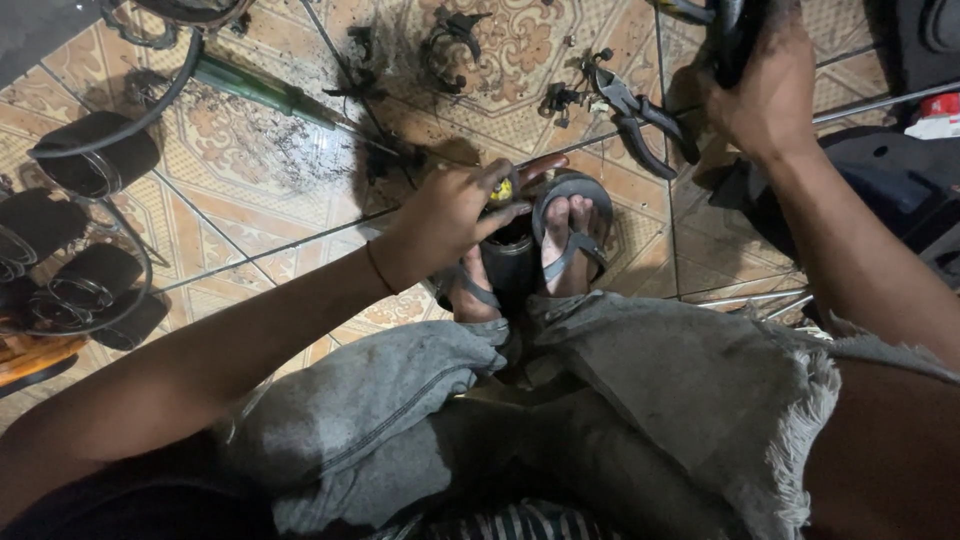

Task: Disassembling a motor stator by prying out internal components using manual tools like pliers, a hammer, and a screwdriver on a workshop floor.

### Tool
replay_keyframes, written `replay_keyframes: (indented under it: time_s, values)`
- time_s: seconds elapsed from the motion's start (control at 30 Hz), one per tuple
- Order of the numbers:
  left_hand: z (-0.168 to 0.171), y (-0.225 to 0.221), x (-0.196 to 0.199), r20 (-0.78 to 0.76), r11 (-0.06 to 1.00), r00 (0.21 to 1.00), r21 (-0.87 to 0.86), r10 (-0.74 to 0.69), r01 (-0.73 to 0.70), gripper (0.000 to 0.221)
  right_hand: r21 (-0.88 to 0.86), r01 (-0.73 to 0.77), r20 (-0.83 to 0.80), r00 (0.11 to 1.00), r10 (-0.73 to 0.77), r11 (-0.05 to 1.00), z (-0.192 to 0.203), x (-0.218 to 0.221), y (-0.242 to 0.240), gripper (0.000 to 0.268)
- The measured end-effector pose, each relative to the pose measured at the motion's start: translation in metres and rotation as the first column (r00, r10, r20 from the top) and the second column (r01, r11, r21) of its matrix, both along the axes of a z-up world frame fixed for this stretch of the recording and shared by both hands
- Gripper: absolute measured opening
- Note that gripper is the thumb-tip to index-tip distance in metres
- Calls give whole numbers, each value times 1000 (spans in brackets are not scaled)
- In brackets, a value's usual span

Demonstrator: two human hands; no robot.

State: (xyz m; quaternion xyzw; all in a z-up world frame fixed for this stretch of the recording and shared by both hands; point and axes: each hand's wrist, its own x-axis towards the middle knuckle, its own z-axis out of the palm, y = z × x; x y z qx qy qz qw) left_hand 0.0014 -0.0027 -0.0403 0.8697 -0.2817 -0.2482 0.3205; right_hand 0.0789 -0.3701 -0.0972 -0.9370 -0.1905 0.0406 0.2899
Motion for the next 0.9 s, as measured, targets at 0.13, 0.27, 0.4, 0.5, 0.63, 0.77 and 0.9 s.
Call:
replay_keyframes:
  time_s: [0.13, 0.27, 0.4, 0.5, 0.63, 0.77, 0.9]
  values:
    - [0, -3, -4, 61, 999, 997, 9, -39, 39, 52, -81, 8, 22, 1000, -6, 997, -5, 0, -3, 53]
    - [-1, -7, -7, 132, 990, 985, -63, -113, 122, 52, -58, 18, -9, 1000, -19, 998, 0, 1, 0, 57]
    - [1, -11, -9, 311, 968, 919, 8, -241, 251, 43, -74, -2, 53, 999, 6, 997, -10, -1, -6, 59]
    - [-1, -11, -9, 264, 956, 929, -67, -260, 287, 50, -72, 7, 52, 999, -3, 997, -10, -2, -4, 54]
    - [-7, -4, -5, 226, 958, 940, -69, -256, 278, 52, -5, 7, 23, 1000, -7, 1000, 0, -1, -1, 61]
    - [-8, -3, 0, 71, 979, 982, -92, -176, 182, 48, 53, -3, 7, 1000, 2, 999, -4, 0, -3, 71]
    - [8, -1, 9, -24, 982, 994, -160, -103, 98, 52, 5, -6, 31, 999, 6, 1000, -4, 3, 1, 59]
